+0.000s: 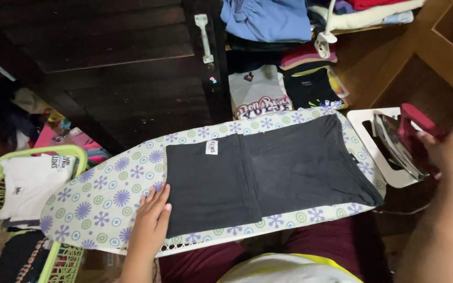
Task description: Ironing and folding a black t-shirt on an ironing board
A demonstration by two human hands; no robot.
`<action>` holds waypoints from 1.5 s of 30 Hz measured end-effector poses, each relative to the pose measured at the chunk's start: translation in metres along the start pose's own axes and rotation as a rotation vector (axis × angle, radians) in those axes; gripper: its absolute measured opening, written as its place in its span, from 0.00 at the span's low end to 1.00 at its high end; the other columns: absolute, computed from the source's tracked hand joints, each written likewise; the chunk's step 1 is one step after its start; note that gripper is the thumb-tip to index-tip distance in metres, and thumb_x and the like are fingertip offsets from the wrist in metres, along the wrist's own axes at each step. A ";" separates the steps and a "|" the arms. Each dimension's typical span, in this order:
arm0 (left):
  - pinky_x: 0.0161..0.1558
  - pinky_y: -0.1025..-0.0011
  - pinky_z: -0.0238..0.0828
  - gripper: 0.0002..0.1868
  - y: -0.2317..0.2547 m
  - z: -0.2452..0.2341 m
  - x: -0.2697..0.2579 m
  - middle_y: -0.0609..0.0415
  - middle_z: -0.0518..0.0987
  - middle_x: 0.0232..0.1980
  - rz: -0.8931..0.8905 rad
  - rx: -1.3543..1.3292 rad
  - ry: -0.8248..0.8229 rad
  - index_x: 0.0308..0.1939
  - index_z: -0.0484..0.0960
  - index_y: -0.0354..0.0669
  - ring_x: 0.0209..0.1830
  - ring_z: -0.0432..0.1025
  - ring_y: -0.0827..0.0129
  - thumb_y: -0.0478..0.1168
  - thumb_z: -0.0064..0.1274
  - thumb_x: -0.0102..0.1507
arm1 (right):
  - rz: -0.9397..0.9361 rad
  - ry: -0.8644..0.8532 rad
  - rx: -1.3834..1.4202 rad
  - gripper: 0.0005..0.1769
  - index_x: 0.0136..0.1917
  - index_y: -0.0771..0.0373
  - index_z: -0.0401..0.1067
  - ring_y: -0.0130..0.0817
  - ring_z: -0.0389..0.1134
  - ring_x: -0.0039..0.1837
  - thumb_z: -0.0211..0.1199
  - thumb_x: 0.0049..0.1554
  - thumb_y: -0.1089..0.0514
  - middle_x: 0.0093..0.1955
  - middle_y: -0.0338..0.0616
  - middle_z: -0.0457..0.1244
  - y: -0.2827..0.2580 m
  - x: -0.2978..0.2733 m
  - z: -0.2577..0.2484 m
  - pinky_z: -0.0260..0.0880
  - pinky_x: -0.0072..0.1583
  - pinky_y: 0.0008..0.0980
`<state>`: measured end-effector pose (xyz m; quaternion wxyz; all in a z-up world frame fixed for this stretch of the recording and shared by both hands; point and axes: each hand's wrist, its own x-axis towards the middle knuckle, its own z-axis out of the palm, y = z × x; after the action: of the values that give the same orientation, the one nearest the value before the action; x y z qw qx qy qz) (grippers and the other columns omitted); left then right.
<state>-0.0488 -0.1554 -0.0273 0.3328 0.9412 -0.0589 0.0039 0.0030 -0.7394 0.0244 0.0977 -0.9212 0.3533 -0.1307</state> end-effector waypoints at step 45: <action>0.66 0.55 0.35 0.17 -0.020 0.003 0.006 0.56 0.75 0.54 0.113 -0.239 0.225 0.49 0.79 0.54 0.65 0.56 0.53 0.34 0.47 0.57 | -1.412 -0.352 0.142 0.28 0.55 0.62 0.64 0.50 0.66 0.49 0.58 0.45 0.46 0.46 0.51 0.64 -0.242 -0.243 -0.001 0.63 0.52 0.44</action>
<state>-0.0411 -0.1424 -0.0414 0.4460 0.8837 -0.0742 0.1211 -0.0200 -0.3979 0.0500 0.1051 -0.9283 -0.3549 -0.0351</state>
